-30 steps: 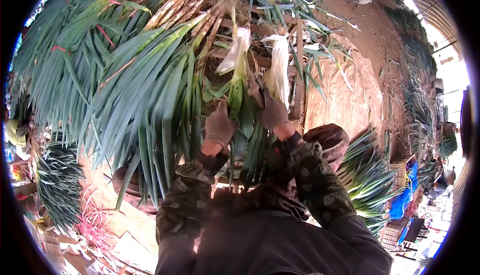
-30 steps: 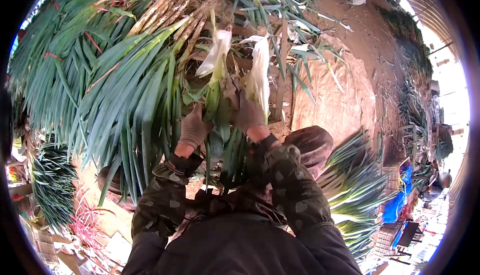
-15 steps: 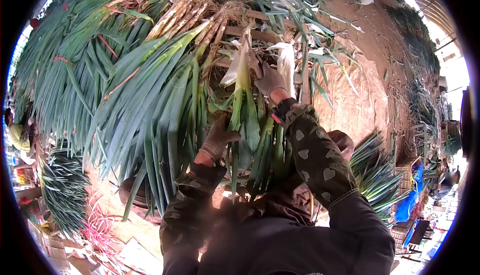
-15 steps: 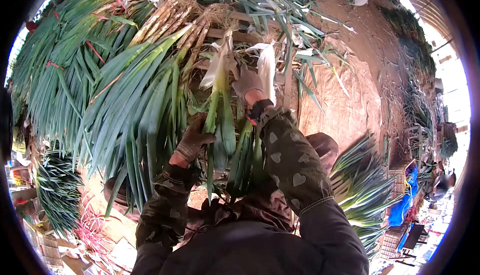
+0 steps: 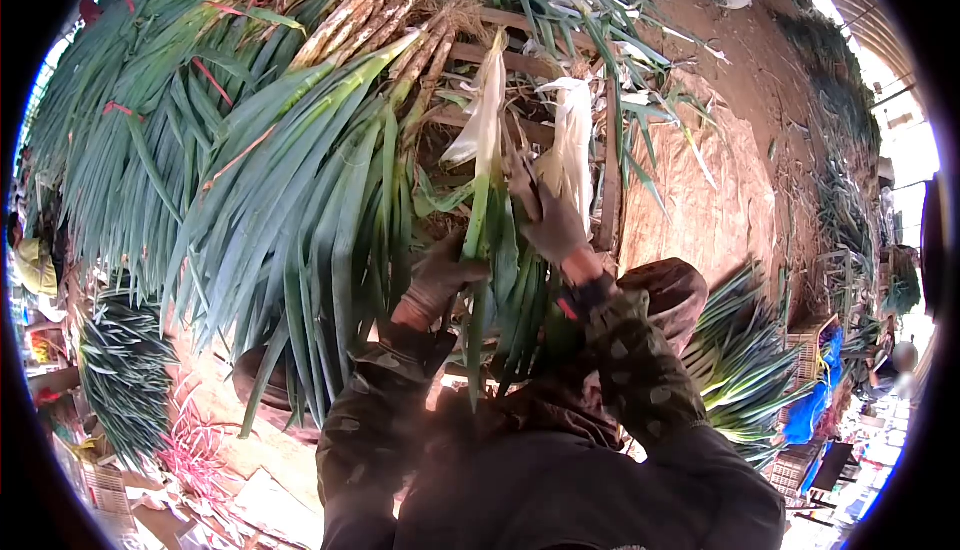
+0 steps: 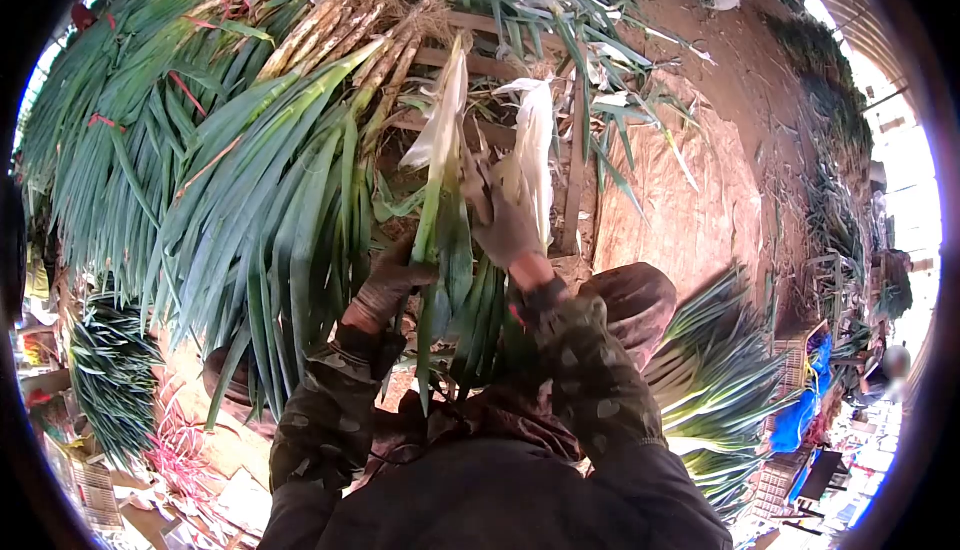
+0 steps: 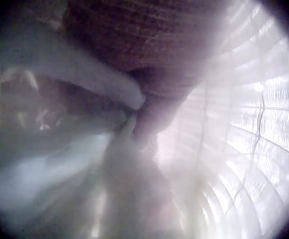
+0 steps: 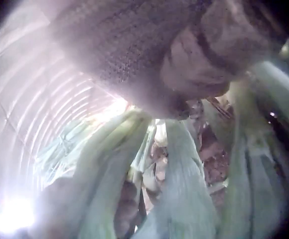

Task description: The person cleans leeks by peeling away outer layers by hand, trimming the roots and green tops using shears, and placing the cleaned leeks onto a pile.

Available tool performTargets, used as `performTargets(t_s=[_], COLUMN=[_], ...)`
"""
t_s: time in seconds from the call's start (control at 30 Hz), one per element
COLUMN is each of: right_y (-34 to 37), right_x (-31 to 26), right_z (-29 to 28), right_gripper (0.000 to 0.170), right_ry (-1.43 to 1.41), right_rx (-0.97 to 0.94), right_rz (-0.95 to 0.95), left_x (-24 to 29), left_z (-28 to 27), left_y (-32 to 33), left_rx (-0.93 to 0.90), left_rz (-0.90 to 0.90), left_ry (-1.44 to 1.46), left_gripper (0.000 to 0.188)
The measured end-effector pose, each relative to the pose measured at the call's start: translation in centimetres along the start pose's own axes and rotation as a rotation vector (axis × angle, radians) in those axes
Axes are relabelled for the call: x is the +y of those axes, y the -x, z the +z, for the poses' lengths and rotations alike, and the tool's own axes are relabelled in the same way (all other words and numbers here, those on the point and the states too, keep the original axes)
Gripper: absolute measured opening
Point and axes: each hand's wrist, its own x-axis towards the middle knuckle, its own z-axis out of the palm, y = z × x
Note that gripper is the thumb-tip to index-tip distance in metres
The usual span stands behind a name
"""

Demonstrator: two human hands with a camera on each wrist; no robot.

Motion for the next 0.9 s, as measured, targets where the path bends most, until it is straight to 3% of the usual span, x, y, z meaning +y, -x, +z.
performTargets(t_s=[0.17, 0.27, 0.3, 0.37, 0.4, 0.43, 0.47, 0.6, 0.63, 0.73, 0.77, 0.8, 0.9], right_y=[4.8, 5.0, 5.2, 6.1, 6.6, 6.8, 6.6, 4.0, 3.3, 2.5, 1.7, 1.1, 0.5], right_x=[2.9, 3.1, 3.1, 1.9, 1.6, 2.5, 2.9, 4.1, 4.3, 2.9, 2.7, 2.5, 2.2], right_z=[0.3, -0.7, -0.7, -1.3, -1.6, -0.8, -0.8, -1.1, -1.2, -1.8, -1.9, -1.8, -0.3], right_gripper=[0.077, 0.073, 0.075, 0.077, 0.078, 0.076, 0.074, 0.067, 0.066, 0.061, 0.062, 0.064, 0.059], right_ry=[0.084, 0.015, -0.056, 0.029, 0.074, 0.018, 0.006, -0.011, 0.004, -0.03, -0.013, 0.001, -0.093], right_rx=[-0.074, 0.052, 0.119, 0.017, -0.032, 0.046, 0.075, 0.141, 0.14, 0.201, 0.138, 0.071, 0.195], right_rz=[-0.007, -0.003, -0.02, -0.013, -0.007, -0.124, -0.106, -0.081, -0.088, -0.106, -0.08, -0.056, -0.112], left_x=[-0.2, -2.2, -3.2, -5.0, -5.5, -6.0, -6.6, -9.8, -8.3, -11.1, -12.9, -13.7, -13.3], left_z=[1.3, 2.1, 1.9, 1.8, 2.4, 3.1, 3.7, 5.4, 6.6, 8.6, 9.3, 10.5, 12.1], left_y=[0.4, 0.4, 0.2, -0.5, -0.4, -0.3, -0.1, -0.2, 0.5, 0.4, 0.1, 0.4, 2.1], left_rx=[-0.08, -0.016, -0.042, -0.102, -0.096, -0.091, -0.085, -0.027, 0.025, 0.03, 0.031, 0.006, -0.149], left_rz=[0.061, 0.044, 0.007, -0.068, -0.011, 0.046, 0.102, 0.281, 0.363, 0.32, 0.387, 0.31, 0.135], left_ry=[0.127, 0.127, 0.044, -0.121, -0.135, -0.149, -0.162, -0.56, -0.757, -1.091, -1.039, -1.098, -1.229], left_gripper=[0.069, 0.065, 0.065, 0.064, 0.063, 0.062, 0.06, 0.057, 0.053, 0.046, 0.036, 0.034, 0.03])
